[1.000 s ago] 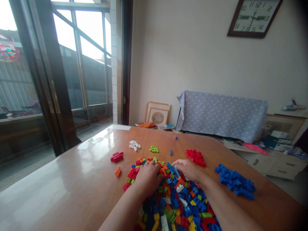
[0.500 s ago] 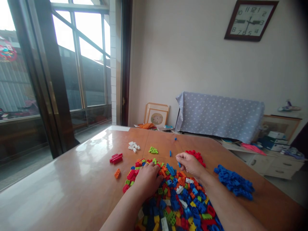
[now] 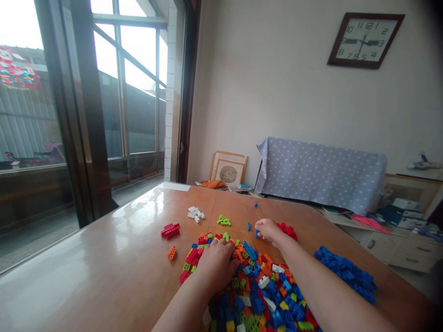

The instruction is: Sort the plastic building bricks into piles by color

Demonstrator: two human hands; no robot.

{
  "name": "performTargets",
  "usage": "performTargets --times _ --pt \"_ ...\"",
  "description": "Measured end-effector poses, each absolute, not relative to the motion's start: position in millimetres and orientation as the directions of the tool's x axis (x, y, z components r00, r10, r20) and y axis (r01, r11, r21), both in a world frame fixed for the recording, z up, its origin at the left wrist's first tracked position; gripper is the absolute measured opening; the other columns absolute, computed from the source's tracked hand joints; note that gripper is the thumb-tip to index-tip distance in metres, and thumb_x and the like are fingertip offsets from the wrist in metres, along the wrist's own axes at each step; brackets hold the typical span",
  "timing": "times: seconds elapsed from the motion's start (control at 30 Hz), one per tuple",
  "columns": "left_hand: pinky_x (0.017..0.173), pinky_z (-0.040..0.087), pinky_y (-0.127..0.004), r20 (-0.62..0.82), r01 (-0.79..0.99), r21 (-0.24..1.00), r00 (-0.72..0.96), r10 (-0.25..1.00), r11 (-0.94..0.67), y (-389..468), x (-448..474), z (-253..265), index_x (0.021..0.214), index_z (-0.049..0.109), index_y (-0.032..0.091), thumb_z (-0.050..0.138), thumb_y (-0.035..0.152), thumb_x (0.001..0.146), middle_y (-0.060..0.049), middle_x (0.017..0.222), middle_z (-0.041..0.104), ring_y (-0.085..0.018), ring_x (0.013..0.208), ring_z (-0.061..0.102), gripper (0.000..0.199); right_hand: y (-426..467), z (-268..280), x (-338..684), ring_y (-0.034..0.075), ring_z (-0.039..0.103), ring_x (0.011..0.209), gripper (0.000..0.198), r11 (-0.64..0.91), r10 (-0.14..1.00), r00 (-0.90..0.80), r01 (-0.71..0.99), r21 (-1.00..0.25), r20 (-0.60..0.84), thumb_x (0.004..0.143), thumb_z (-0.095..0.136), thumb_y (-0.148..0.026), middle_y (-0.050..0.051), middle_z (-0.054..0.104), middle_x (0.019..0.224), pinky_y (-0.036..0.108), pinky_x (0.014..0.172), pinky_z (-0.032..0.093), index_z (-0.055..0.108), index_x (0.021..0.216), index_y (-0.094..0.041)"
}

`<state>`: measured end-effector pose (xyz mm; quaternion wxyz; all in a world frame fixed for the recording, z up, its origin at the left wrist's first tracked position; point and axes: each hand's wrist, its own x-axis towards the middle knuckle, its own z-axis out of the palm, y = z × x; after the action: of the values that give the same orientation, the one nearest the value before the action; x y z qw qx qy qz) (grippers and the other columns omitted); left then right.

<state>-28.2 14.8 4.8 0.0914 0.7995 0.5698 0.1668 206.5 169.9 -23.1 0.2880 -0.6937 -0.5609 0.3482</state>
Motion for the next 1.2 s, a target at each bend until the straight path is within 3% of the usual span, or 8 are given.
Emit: performTargets --times 0.1,0.4,0.93,1.07,1.2 --pt "0.090 0.050 -0.041 0.157 0.879 0.343 0.294 0.943 -0.331 15.8 -28.3 3.7 0.101 0.069 0.025 0.055 0.044 0.091 -0.010 0.112 0.068 -0.030 0.108 0.064 0.026 183.8 -33.7 204.8 0.023 0.066 0.111 0.036 -0.258 0.966 0.163 0.593 -0.763 -0.201 0.100 0.063 -0.038 0.010 0.063 0.132 0.045 0.094 0.058 0.061 0.131 -0.019" --pt "0.091 0.049 -0.043 0.147 0.884 0.340 0.287 0.947 -0.321 13.2 -27.4 6.0 0.102 0.069 0.025 0.056 0.045 0.091 -0.010 0.113 0.068 -0.031 0.109 0.063 0.027 199.4 -54.2 203.1 0.022 0.067 0.108 0.034 -0.311 0.950 0.185 0.639 -0.704 -0.251 0.100 0.063 -0.037 0.009 0.065 0.129 0.043 0.093 0.059 0.063 0.128 -0.018" --pt "0.092 0.051 -0.043 0.141 0.891 0.317 0.295 0.945 -0.326 11.8 -27.0 5.3 0.104 0.068 0.026 0.054 0.046 0.092 -0.010 0.114 0.068 -0.031 0.109 0.063 0.028 199.9 -53.4 208.5 0.023 0.066 0.109 0.037 -0.236 0.971 0.116 0.568 -0.789 -0.208 0.100 0.064 -0.038 0.010 0.064 0.130 0.044 0.093 0.059 0.061 0.130 -0.018" --pt "0.094 0.050 -0.043 0.137 0.887 0.324 0.301 0.944 -0.330 13.5 -27.4 5.3 0.101 0.068 0.025 0.054 0.047 0.092 -0.010 0.113 0.068 -0.031 0.109 0.063 0.027 196.2 -47.8 203.8 0.018 0.069 0.093 0.031 -0.206 0.979 0.132 0.587 -0.783 -0.158 0.099 0.064 -0.038 0.007 0.069 0.114 0.036 0.081 0.060 0.065 0.121 -0.016" --pt "0.093 0.050 -0.044 0.146 0.884 0.330 0.299 0.943 -0.331 13.9 -28.0 4.3 0.099 0.068 0.025 0.055 0.046 0.091 -0.010 0.112 0.068 -0.031 0.109 0.063 0.026 192.2 -41.4 198.8 0.012 0.064 0.071 0.019 -0.145 0.987 0.138 0.597 -0.789 -0.078 0.086 0.070 -0.028 0.001 0.073 0.083 0.020 0.061 0.047 0.070 0.102 -0.018"
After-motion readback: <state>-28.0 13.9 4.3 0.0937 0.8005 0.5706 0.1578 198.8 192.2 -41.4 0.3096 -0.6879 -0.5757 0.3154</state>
